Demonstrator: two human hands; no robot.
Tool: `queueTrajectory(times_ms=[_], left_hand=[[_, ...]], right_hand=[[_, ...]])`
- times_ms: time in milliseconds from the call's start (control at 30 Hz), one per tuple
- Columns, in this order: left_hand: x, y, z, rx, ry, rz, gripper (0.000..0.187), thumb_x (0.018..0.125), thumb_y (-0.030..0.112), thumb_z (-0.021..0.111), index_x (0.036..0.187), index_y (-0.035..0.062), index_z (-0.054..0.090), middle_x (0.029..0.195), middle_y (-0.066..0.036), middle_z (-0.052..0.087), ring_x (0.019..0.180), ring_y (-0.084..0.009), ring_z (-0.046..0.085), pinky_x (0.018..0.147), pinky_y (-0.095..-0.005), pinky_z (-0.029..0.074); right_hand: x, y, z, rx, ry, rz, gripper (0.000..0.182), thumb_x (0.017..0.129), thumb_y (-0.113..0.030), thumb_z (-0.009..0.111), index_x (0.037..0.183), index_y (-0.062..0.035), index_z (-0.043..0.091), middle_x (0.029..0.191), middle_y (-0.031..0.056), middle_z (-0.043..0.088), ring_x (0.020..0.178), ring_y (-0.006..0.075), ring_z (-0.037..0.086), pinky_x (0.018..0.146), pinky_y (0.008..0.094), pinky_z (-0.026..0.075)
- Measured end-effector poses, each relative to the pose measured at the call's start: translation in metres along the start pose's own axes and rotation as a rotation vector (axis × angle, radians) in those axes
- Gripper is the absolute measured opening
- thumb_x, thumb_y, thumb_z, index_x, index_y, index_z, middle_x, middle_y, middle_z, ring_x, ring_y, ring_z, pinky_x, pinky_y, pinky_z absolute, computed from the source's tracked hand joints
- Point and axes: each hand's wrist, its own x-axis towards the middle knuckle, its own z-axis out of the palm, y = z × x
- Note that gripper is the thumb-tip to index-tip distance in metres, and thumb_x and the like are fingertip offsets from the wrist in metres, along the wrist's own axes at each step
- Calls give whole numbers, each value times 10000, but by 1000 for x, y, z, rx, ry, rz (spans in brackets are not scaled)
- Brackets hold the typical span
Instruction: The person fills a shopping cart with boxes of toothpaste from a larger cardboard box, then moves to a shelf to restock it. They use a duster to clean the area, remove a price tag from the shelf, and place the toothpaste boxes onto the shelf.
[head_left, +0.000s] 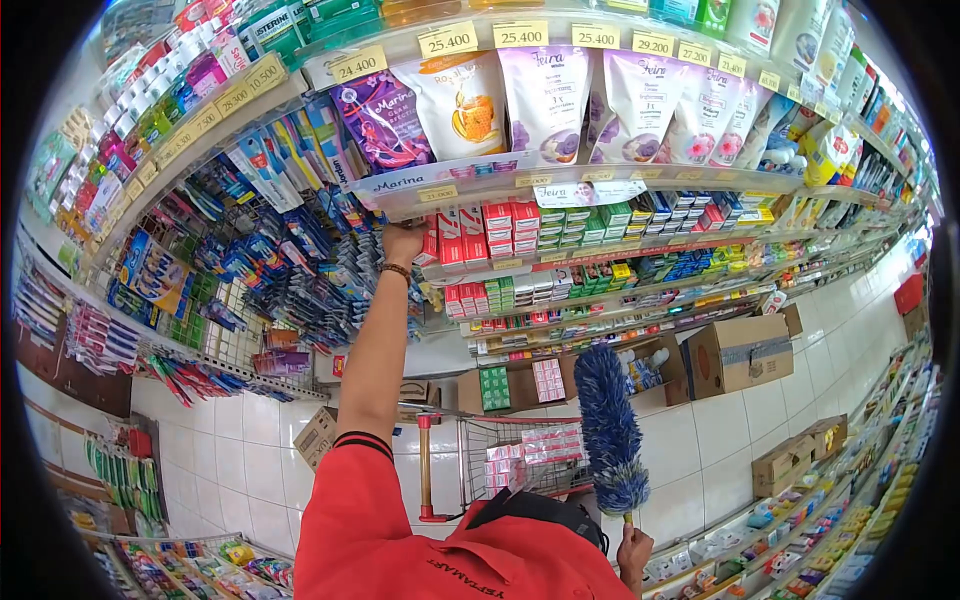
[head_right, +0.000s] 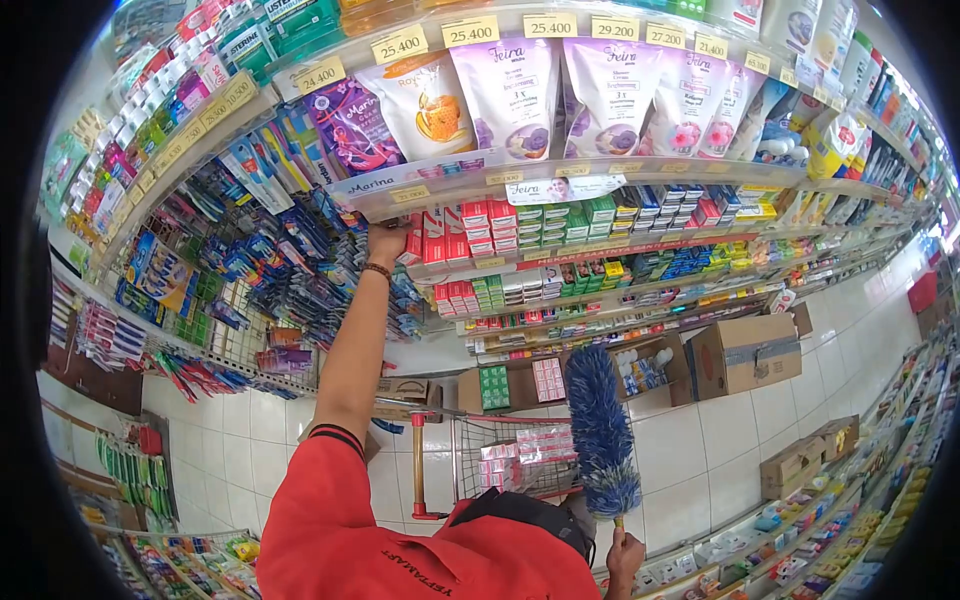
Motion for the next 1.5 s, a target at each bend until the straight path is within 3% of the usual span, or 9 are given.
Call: queueTrajectory(times_ms=[100,333,500,733,867,1167,1333,1400,1500], left_hand=[[-30,32,-6,475,24,111,321,759,317,829,979,90,779,855,-119,764,817,-305,739,744,-408,554],[-37,18,-6,340,-46,46,332,860,346,724,986,43,765,855,-180,742,803,-357,716,739,-412,543],[-43,11,-9,283,-26,70,360,823,361,758,937,19,760,800,-191,724,742,-337,705,702,-414,527],[-40,1,-7,299,23,25,375,792,394,796,954,56,781,857,-172,750,829,-334,732,763,-390,554],[-55,25,-14,304,-9,-17,414,800,424,786,952,39,777,876,-187,746,861,-363,724,781,-394,550],[-99,5,-29,-435,-120,-228,315,934,205,665,1125,-37,728,913,-83,744,793,-104,630,709,-257,487],[-92,5,-30,-269,-39,-143,306,893,142,718,1133,-47,723,926,-94,748,782,-114,644,696,-265,501],[-88,5,-28,-189,-109,-152,365,885,133,741,1198,-48,695,1076,-107,735,978,-158,666,874,-287,510],[-87,9,-30,-159,-144,-142,372,877,116,743,1207,-49,692,1097,-122,733,984,-156,665,866,-284,508]], right_hand=[[15,0,-7,-52,-27,-5,514,935,-412,597,724,50,675,661,287,605,641,489,604,601,552,442],[43,-25,-20,-116,-49,-61,503,941,-412,596,727,35,682,678,285,615,675,487,625,617,541,468],[59,-23,-7,-29,-37,-169,540,964,-391,565,688,71,614,610,281,546,551,453,543,545,502,392],[60,-49,-8,-81,-108,-140,497,956,-363,584,694,55,641,647,297,575,617,487,587,580,525,435],[60,-47,-2,-6,-113,-202,509,964,-350,581,663,60,592,583,276,506,513,416,484,536,500,378],[48,-19,15,297,-43,-165,596,1046,-390,493,621,27,452,518,50,354,541,134,315,487,388,252],[69,-15,11,255,-27,-160,605,1045,-405,495,620,23,457,520,43,368,540,125,325,487,381,267],[76,-18,2,176,-26,-185,602,1043,-400,498,623,30,469,518,54,377,532,134,334,486,387,275],[80,-21,-7,155,-1,-189,598,1041,-396,501,627,35,484,513,68,387,520,148,340,488,397,281]])
